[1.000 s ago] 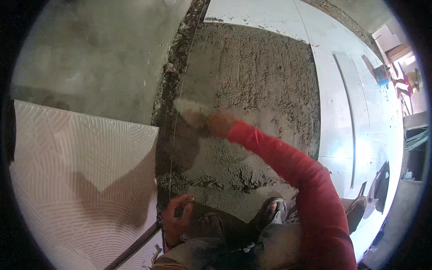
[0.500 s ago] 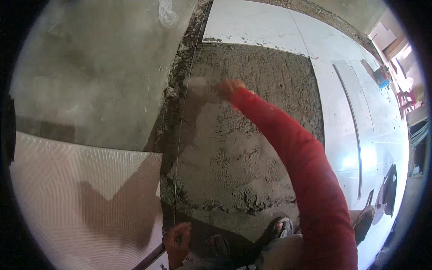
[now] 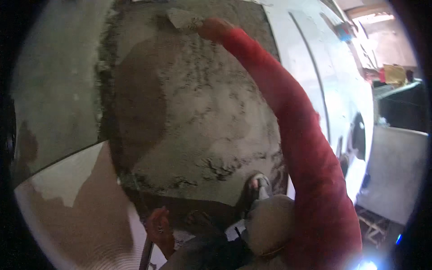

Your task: The person uses a white straight edge to level a wet mortar bed on a floor, moving the tool across the surface. They then use a trowel to fill in gaps and smooth the mortar before checking the level again.

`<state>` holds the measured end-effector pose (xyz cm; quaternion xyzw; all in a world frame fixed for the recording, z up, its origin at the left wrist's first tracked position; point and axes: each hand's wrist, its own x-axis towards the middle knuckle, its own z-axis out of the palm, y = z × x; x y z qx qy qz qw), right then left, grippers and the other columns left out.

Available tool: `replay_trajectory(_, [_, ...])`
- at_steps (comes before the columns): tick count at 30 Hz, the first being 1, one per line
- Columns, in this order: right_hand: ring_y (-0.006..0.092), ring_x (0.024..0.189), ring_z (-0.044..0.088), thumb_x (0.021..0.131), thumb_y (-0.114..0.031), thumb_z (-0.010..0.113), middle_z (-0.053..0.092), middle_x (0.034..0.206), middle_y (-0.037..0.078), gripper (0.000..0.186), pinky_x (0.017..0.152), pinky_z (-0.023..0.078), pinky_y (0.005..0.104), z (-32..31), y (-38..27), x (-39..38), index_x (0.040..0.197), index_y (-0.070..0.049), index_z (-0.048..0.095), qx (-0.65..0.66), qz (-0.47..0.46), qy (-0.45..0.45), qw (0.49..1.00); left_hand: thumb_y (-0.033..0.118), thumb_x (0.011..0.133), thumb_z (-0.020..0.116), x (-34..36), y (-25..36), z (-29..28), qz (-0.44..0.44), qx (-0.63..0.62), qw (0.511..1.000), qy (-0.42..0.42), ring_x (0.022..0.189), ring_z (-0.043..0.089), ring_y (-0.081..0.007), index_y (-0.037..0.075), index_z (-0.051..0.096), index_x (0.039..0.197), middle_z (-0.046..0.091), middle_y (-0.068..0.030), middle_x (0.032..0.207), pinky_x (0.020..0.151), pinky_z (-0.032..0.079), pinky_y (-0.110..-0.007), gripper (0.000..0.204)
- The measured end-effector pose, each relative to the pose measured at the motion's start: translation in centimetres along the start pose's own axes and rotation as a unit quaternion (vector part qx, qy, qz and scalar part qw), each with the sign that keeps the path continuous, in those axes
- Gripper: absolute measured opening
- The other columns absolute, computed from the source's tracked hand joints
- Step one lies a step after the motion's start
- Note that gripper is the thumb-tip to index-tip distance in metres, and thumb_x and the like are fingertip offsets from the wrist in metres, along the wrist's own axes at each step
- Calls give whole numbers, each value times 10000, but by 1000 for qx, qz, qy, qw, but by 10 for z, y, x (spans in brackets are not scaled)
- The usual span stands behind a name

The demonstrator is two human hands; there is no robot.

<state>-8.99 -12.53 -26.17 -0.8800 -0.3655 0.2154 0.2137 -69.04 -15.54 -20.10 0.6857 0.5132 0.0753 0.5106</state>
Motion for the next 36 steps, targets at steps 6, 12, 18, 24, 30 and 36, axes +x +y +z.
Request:
replay_trajectory(6, [323, 679, 652, 965, -299, 583, 631, 781, 201, 350, 624, 512, 434, -11, 25, -354, 1209, -48, 553, 21, 195, -26, 980, 115, 930, 566, 16, 7, 19, 24, -31, 994, -100, 1007, 649, -252, 29, 631, 1120, 669, -153, 1103, 898, 503, -392, 219])
replay_trajectory(12, [412, 633, 643, 930, -376, 598, 637, 673, 201, 312, 568, 493, 512, 39, 21, -540, 993, -72, 568, -134, 248, -20, 959, 103, 924, 575, 20, 26, 39, 128, -32, 976, -176, 1004, 662, -241, 3, 595, 1164, 673, -155, 1121, 908, 497, -386, 261])
replay_trajectory(18, [418, 653, 636, 918, -374, 602, 647, 722, 191, 292, 561, 485, 518, 57, 15, -529, 966, -90, 555, -119, 239, -49, 963, 58, 913, 576, 3, 33, 34, 192, -31, 963, -186, 996, 667, -244, 2, 597, 1157, 675, -155, 1129, 911, 494, -386, 251])
replay_trajectory(24, [411, 667, 648, 918, -372, 595, 660, 745, 184, 296, 571, 493, 520, 72, 14, -512, 1015, -94, 575, -113, 179, -76, 974, 92, 919, 592, -9, 18, 17, 168, -31, 977, -129, 993, 667, -242, 1, 598, 1152, 682, -148, 1107, 913, 493, -392, 250])
replay_trajectory(30, [423, 650, 646, 905, -388, 632, 634, 687, 227, 342, 588, 499, 501, 59, -9, -491, 963, -51, 616, -27, 125, -84, 988, 149, 944, 599, -28, -2, -4, 94, -108, 986, -89, 1004, 663, -259, -3, 596, 1158, 682, -158, 1101, 912, 503, -388, 262])
replay_trajectory(36, [334, 581, 638, 907, -302, 658, 625, 702, 193, 315, 557, 491, 421, 1, -68, -371, 976, 2, 617, 81, 51, -88, 992, 344, 881, 703, -38, -97, -65, -16, -387, 892, -233, 1213, 535, -365, 26, 400, 1382, 502, -220, 1356, 1016, 398, -541, 666])
